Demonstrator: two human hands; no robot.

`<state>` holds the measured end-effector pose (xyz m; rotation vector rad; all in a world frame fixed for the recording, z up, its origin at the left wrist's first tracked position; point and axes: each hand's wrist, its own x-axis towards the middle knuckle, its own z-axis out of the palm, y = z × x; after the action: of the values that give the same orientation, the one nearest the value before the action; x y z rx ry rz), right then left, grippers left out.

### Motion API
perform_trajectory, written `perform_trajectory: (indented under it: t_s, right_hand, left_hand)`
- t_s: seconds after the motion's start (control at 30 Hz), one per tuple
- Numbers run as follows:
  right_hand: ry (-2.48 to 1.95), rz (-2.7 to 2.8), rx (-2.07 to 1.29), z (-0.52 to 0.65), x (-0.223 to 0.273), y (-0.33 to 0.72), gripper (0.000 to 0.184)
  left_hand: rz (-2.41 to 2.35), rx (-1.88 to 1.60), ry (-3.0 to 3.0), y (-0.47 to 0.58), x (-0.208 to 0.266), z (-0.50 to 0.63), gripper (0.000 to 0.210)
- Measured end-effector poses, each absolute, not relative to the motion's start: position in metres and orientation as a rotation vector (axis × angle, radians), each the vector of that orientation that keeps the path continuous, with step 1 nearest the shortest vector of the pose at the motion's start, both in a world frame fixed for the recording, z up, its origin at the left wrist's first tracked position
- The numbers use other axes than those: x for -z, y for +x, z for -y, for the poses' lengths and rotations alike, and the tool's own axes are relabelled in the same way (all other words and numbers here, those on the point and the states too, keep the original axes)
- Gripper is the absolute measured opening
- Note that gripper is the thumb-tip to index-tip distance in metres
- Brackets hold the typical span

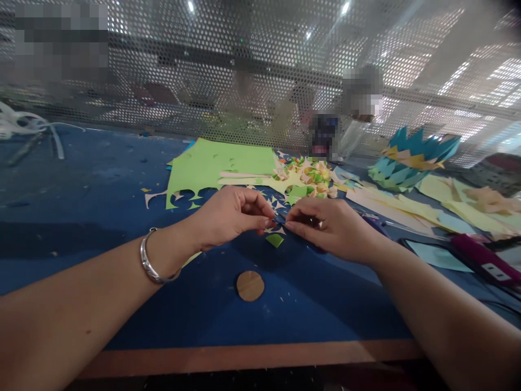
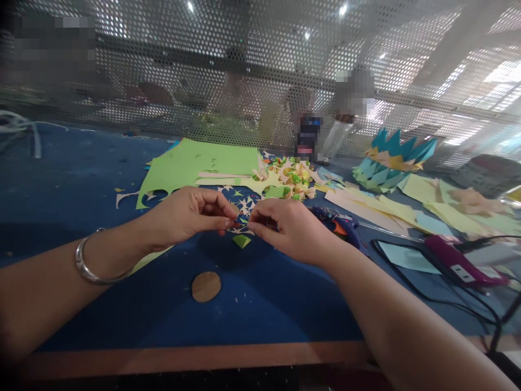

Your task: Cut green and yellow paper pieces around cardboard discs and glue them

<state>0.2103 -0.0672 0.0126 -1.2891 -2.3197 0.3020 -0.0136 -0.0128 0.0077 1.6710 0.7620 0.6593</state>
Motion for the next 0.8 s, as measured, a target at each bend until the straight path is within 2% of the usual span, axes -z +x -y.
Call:
perform_trajectory:
  t_s: [0.3, 0.8]
  right_hand:
    - [-1.278, 2.331, -0.338, 0.0650, -0.0131, 0.2109, 0.013]
    - [-1.240, 2.330, -0.412, 0.0576, -0.0074, 0.2149, 0.014]
  left_hand:
    - [-0.738, -0.650, 1.863, -0.0161, -0.0080, 0.0113, 0.011]
    - [-0.783, -0.624, 1.846, -0.0158, -0.0067, 0.0080, 0.018]
